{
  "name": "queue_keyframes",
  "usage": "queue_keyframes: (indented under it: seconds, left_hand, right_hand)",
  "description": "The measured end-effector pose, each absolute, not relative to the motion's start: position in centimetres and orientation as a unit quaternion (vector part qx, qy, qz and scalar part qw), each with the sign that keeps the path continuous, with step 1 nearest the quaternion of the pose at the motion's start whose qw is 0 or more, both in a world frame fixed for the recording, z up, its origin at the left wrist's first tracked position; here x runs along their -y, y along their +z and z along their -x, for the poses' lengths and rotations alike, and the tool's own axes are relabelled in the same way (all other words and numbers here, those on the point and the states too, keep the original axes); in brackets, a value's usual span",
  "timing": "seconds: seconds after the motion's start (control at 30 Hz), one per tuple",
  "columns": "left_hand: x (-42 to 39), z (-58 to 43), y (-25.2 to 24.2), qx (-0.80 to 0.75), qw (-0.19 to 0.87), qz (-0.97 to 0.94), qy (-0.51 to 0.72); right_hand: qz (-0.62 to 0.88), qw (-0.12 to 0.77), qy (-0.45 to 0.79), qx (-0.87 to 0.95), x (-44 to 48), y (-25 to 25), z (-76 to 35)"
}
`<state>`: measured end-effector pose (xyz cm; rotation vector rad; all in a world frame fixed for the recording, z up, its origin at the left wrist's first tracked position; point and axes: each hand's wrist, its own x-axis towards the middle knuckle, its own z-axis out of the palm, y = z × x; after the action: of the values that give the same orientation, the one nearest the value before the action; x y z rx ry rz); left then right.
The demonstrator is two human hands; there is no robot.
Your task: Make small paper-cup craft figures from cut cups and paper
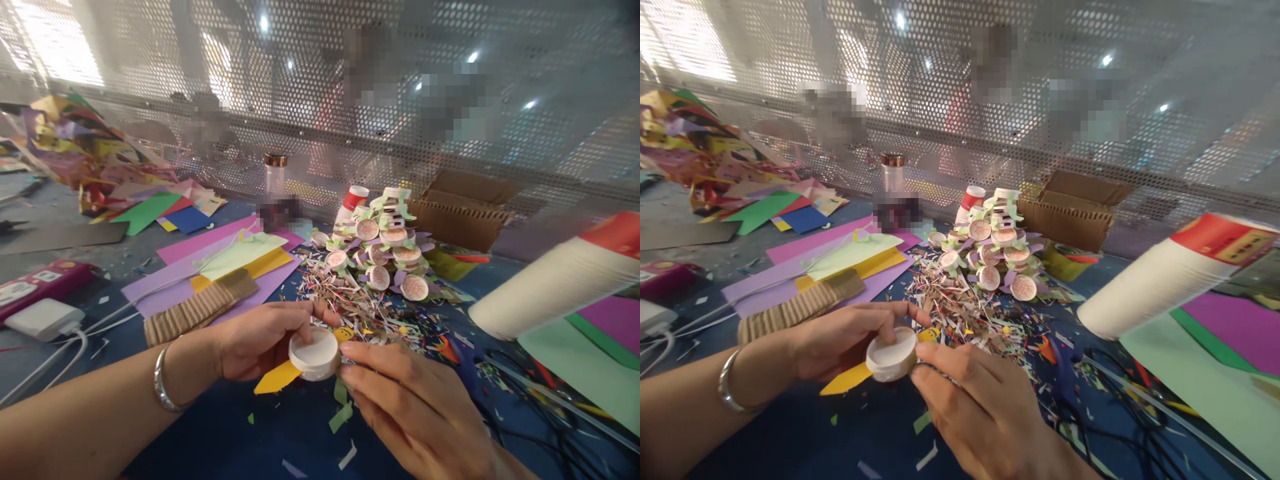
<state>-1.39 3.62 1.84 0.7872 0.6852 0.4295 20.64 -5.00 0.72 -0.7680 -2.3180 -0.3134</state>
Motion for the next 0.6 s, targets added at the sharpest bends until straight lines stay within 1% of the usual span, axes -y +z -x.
queue_keyframes:
  seconds: [0.2,0.37,0.6]
  left_hand:
    - [-3.63,1.35,1.68,-0.315,0.848,-0.369,0.212]
    - [-3.66,1.37,1.82,-0.319,0.849,-0.367,0.207]
    - [-3.91,1.37,1.75,-0.315,0.858,-0.358,0.193]
  right_hand:
    - [0.309,0.344,-0.126,0.878,4.86,0.77,-20.32]
    - [0.308,0.323,-0.144,0.883,5.12,0.72,-20.41]
    - [0.313,0.323,-0.139,0.882,5.22,0.99,-20.55]
